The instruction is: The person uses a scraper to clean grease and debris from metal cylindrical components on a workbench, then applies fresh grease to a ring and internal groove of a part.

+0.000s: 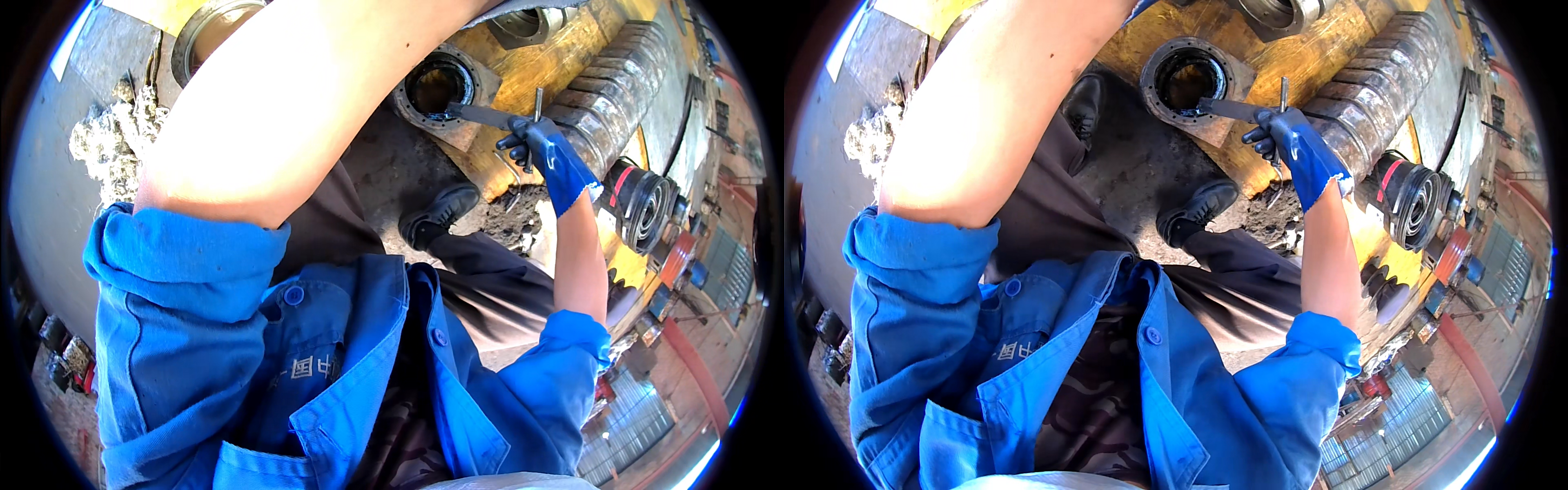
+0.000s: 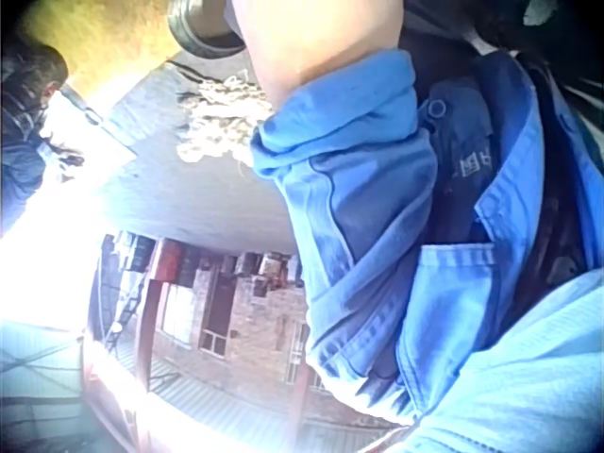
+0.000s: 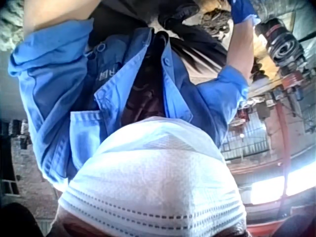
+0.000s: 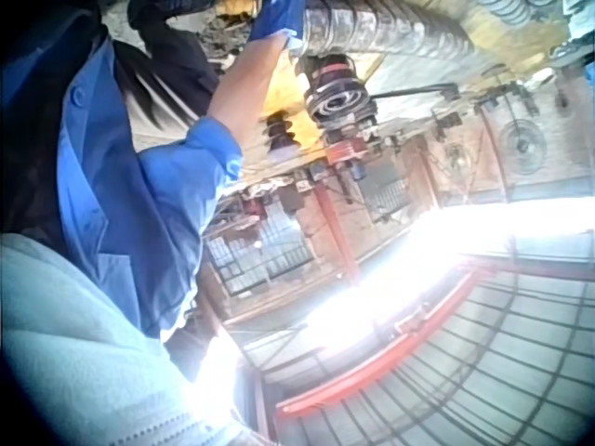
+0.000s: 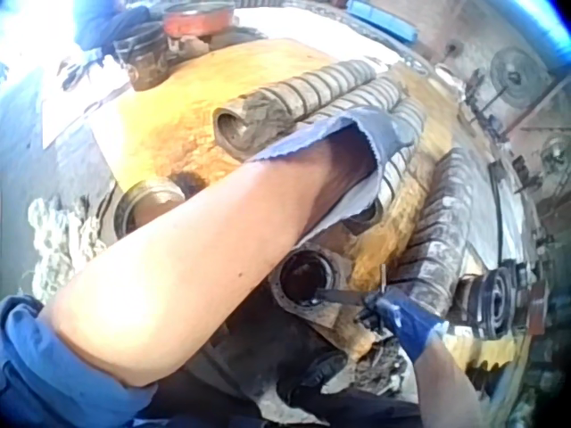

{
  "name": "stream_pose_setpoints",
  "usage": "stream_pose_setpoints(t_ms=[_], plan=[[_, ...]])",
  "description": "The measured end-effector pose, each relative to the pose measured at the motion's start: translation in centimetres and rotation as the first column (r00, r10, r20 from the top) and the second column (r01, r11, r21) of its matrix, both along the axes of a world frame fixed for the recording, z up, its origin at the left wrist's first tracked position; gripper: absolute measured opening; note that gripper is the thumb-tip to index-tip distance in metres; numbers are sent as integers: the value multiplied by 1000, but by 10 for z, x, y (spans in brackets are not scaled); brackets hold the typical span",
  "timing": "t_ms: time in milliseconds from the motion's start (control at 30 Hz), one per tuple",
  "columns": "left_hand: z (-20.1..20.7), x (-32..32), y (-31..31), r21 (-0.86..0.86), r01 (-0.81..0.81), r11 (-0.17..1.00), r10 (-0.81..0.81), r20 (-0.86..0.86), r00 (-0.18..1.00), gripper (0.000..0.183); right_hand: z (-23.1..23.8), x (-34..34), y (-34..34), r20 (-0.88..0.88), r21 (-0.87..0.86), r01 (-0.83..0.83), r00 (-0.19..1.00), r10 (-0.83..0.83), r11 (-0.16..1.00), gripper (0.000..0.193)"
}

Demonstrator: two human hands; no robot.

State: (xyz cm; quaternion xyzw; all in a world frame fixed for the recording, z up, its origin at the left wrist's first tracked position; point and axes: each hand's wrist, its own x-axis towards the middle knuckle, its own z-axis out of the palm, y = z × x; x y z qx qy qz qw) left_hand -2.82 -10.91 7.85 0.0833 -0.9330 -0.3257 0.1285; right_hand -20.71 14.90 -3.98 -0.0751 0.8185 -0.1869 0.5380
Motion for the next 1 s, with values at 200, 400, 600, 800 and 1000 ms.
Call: stream_pose_setpoints(t_ms=[200, 400, 600, 800, 1000], plan=[[2, -4, 1, -9, 8, 1000, -8, 3, 1000, 40, -9, -3, -3, 34, 39, -14, 999, 12, 999, 33], [2, -9, 2, -19, 27, 999, -27, -5, 1000, 40, -2, 8, -6, 60, 19, 0, 998, -1, 1000, 31], [3, -14, 2, -60, 36, 998, -37, -1, 999, 41, -1, 26, -15, 85, -30, 73, 994, -71, 997, 31], [6, -21, 4, -149, 66, 987, -66, 2, 998, 42, -14, 43, -1, 113, -192, 149, 985, -129, 970, 32], [11, -24, 6, -362, 83, 929, -78, 29, 997, 43, -29, 65, 4, 120, -247, 205, 976, -180, 947, 33]])
